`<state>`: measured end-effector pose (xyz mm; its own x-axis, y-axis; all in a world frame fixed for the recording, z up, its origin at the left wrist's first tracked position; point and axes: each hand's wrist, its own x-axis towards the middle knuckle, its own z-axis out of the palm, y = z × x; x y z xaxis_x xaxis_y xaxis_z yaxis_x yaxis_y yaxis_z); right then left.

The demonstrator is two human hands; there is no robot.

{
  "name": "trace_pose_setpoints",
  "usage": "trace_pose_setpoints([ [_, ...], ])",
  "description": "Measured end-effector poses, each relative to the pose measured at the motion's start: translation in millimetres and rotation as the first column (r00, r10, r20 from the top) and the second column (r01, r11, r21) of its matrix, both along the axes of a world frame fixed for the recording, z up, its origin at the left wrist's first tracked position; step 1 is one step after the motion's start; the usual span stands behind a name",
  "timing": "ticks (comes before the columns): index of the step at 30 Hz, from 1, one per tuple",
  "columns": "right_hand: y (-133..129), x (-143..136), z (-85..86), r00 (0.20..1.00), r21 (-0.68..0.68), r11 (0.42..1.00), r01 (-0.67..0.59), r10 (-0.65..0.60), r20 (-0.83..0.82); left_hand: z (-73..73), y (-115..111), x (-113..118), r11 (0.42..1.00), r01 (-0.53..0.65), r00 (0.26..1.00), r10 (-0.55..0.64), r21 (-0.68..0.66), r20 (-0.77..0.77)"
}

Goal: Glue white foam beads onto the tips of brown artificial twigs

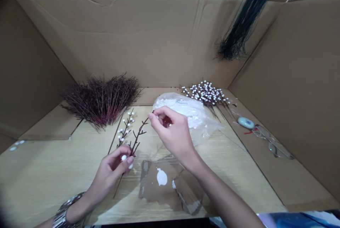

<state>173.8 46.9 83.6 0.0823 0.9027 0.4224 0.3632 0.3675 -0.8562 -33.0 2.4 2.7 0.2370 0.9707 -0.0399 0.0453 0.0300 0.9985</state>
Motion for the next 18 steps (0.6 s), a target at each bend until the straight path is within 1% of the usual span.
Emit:
trace_pose_setpoints([
  [3, -0.2, 1.7, -0.2, 0.998, -0.017, 0.999, -0.030, 0.029, -0.054, -3.8, 0.8, -1.1, 1.000, -0.014, 1.000, 0.014, -0.014, 0.025],
  [5, -2.3, 5.9, -5.0, 0.992, -0.040, 0.998, -0.056, 0.051, -0.119, -6.8, 1.5, -2.1, 1.000, -0.025, 0.999, 0.026, -0.009, 0.039],
  [7, -6.8, 11.2, -15.6, 0.980, -0.066, 0.996, -0.064, 0.050, -0.195, -9.4, 2.4, -3.0, 0.999, -0.039, 0.998, 0.039, 0.004, 0.046],
  [10, -17.8, 14.2, -39.2, 0.955, -0.141, 0.986, -0.089, 0.044, -0.292, -10.7, 3.8, -3.0, 0.998, -0.051, 0.998, 0.050, 0.020, 0.040],
  [12, -26.8, 9.5, -53.7, 0.939, -0.216, 0.964, -0.153, 0.074, -0.335, -9.2, 4.5, -1.9, 0.998, -0.054, 0.998, 0.053, 0.025, 0.029],
  [14, -35.5, 0.5, -62.9, 0.917, -0.276, 0.931, -0.241, 0.126, -0.378, -6.8, 5.0, -0.4, 0.998, -0.057, 0.998, 0.057, 0.030, 0.019],
  [16, -42.2, -9.2, -66.7, 0.891, -0.304, 0.897, -0.321, 0.177, -0.419, -4.8, 5.4, 0.6, 0.997, -0.060, 0.998, 0.059, 0.039, 0.017],
  [18, -46.4, -16.1, -67.4, 0.869, -0.316, 0.871, -0.376, 0.214, -0.445, -4.2, 5.5, 1.0, 0.997, -0.057, 0.998, 0.056, 0.045, 0.024],
])
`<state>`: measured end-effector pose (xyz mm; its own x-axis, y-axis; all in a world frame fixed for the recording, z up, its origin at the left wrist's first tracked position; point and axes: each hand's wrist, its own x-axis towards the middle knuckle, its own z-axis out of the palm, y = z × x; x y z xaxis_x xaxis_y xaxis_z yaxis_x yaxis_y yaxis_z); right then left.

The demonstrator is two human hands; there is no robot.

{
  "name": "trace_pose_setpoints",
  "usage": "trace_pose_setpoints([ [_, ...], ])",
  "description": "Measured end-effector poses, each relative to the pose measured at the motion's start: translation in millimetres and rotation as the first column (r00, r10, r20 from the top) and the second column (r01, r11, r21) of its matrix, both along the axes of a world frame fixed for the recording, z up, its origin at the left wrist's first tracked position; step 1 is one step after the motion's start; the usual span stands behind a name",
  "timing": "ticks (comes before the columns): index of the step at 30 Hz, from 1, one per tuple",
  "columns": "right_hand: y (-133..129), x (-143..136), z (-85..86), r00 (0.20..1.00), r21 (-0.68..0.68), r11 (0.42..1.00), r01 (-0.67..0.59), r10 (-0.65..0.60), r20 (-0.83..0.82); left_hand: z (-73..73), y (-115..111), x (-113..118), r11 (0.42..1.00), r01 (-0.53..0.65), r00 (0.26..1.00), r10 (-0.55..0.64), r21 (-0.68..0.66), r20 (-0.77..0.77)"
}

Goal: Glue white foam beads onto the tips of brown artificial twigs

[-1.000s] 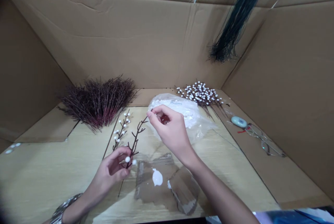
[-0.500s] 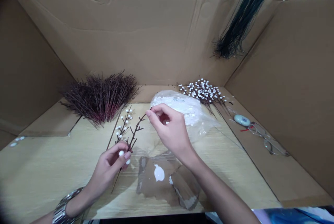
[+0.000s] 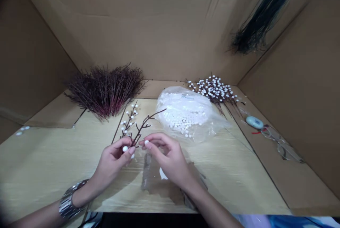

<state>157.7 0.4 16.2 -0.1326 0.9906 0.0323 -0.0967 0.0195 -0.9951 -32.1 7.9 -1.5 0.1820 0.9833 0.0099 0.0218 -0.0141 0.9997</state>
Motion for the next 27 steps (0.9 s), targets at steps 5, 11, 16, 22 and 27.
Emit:
trace_pose_setpoints([
  [5, -5.3, -3.4, -1.3, 1.000, -0.017, 0.999, -0.030, 0.030, 0.000, -2.1, -2.1, -1.4, 0.999, 0.020, 1.000, -0.020, 0.027, 0.007],
  [11, -9.1, -4.8, -3.1, 1.000, 0.017, 1.000, -0.020, 0.020, 0.021, -2.5, -3.0, -2.1, 0.998, 0.000, 1.000, 0.001, 0.062, -0.013],
  [16, -10.8, -5.7, -4.9, 1.000, 0.046, 0.999, -0.013, 0.012, 0.024, -2.0, -3.5, -3.2, 0.998, -0.007, 0.999, 0.009, 0.064, -0.038],
  [22, -11.1, -5.8, -6.0, 0.999, 0.070, 0.998, 0.002, -0.004, 0.039, -3.0, -3.6, -2.7, 0.999, -0.011, 1.000, 0.012, 0.046, -0.012],
  [27, -12.3, -6.5, -5.8, 0.999, 0.084, 0.996, 0.011, -0.016, 0.052, -4.1, -3.2, -1.8, 1.000, 0.002, 1.000, -0.002, 0.010, 0.017],
])
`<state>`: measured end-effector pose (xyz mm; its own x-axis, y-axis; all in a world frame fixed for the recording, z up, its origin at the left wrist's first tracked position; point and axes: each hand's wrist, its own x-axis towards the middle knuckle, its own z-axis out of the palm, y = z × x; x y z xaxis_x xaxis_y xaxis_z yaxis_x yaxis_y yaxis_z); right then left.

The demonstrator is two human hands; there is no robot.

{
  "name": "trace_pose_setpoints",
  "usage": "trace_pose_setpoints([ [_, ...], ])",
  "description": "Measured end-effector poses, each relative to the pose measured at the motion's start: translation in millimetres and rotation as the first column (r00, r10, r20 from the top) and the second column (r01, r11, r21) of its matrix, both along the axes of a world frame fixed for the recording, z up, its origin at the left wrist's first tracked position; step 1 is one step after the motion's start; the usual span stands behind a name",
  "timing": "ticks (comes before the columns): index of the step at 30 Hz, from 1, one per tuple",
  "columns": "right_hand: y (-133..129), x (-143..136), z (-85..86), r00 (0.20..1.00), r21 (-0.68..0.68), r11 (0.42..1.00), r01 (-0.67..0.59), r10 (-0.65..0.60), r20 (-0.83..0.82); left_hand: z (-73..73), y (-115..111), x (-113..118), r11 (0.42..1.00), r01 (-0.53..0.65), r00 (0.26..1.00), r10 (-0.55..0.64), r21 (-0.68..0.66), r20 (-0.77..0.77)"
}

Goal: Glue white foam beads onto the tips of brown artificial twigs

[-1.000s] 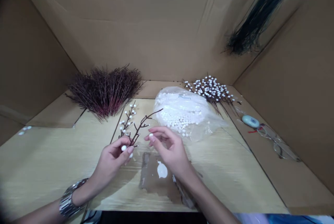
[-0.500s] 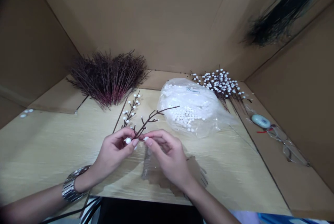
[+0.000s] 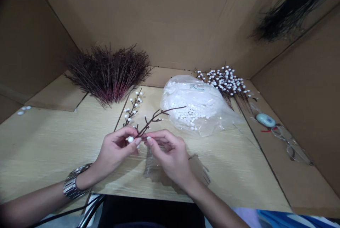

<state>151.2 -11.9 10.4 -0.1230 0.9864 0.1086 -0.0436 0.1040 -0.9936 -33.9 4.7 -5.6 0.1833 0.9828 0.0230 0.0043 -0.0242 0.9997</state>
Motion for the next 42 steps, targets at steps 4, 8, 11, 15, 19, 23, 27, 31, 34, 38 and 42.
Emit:
trace_pose_setpoints([
  [4, -0.6, -0.3, -0.5, 1.000, -0.001, 1.000, 0.009, -0.009, 0.007, -1.4, -0.2, 0.0, 1.000, -0.005, 1.000, 0.005, 0.001, 0.003],
  [8, -0.8, -1.2, -2.3, 1.000, -0.011, 1.000, 0.011, -0.011, 0.010, -3.1, -0.6, 0.0, 1.000, -0.016, 1.000, 0.016, 0.026, -0.003],
  [11, -1.1, -2.2, -2.9, 1.000, -0.013, 1.000, 0.021, -0.020, 0.023, -3.1, -1.1, 0.1, 0.999, -0.018, 1.000, 0.018, 0.040, -0.007],
  [15, -1.1, -2.8, -1.2, 0.998, -0.005, 0.999, 0.039, -0.038, 0.050, -1.4, -1.5, 0.4, 0.999, -0.022, 1.000, 0.023, 0.042, -0.015],
  [19, -0.5, -2.8, 0.4, 0.997, 0.009, 0.999, 0.043, -0.043, 0.068, -0.2, -2.0, 0.4, 0.999, -0.018, 1.000, 0.019, 0.031, -0.024],
  [23, -0.7, -3.2, 0.3, 0.993, 0.029, 0.998, 0.063, -0.065, 0.099, 1.0, -2.2, 0.4, 0.999, -0.020, 1.000, 0.021, 0.038, -0.021],
  [27, -1.7, -3.5, 1.1, 0.991, 0.047, 0.996, 0.074, -0.079, 0.112, 4.1, -2.4, 0.8, 0.997, -0.030, 0.998, 0.034, 0.073, -0.058],
  [31, -1.8, -4.3, 1.7, 0.990, 0.055, 0.995, 0.084, -0.090, 0.111, 5.8, -2.0, 1.1, 0.994, -0.029, 0.995, 0.038, 0.107, -0.090],
  [34, -1.7, -4.7, 0.7, 0.990, 0.049, 0.995, 0.083, -0.088, 0.107, 5.0, -1.5, 1.2, 0.994, -0.025, 0.996, 0.035, 0.110, -0.085],
  [38, -1.5, -5.3, -0.6, 0.993, 0.009, 0.997, 0.078, -0.078, 0.092, 4.2, -1.6, 1.1, 0.995, -0.023, 0.997, 0.031, 0.095, -0.077],
  [42, -1.3, -5.8, 0.1, 0.999, -0.076, 0.997, 0.025, -0.027, -0.037, 5.0, -2.0, 0.5, 0.994, -0.041, 0.996, 0.049, 0.098, -0.077],
])
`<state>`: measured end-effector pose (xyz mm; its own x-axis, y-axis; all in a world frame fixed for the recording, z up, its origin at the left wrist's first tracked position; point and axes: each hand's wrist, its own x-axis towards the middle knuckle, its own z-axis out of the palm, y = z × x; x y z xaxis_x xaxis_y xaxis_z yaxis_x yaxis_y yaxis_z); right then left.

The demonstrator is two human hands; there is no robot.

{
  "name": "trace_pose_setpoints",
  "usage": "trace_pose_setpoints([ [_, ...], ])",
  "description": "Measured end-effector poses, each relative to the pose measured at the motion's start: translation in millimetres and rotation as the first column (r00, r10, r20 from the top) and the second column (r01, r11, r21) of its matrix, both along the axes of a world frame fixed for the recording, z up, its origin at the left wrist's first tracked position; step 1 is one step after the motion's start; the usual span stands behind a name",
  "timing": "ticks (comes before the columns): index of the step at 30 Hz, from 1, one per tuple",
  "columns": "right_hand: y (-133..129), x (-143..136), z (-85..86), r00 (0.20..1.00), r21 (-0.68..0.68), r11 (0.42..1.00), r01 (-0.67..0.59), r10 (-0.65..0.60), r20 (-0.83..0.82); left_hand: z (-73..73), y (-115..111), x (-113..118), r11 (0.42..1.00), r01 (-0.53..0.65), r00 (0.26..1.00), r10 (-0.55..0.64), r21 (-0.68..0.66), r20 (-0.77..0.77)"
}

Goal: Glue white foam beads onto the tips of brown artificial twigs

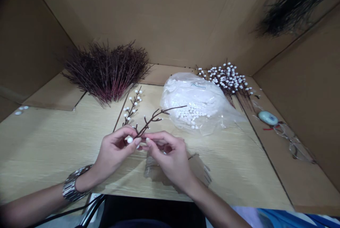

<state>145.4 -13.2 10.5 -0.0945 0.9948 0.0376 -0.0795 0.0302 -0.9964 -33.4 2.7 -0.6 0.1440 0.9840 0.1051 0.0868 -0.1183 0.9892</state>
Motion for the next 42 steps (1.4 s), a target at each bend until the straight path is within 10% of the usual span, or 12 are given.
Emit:
trace_pose_setpoints([
  [42, -5.3, -6.7, -1.1, 0.995, -0.080, 0.996, 0.043, -0.050, -0.088, 0.5, -1.3, 0.5, 0.999, 0.001, 0.997, 0.003, -0.038, 0.083],
])
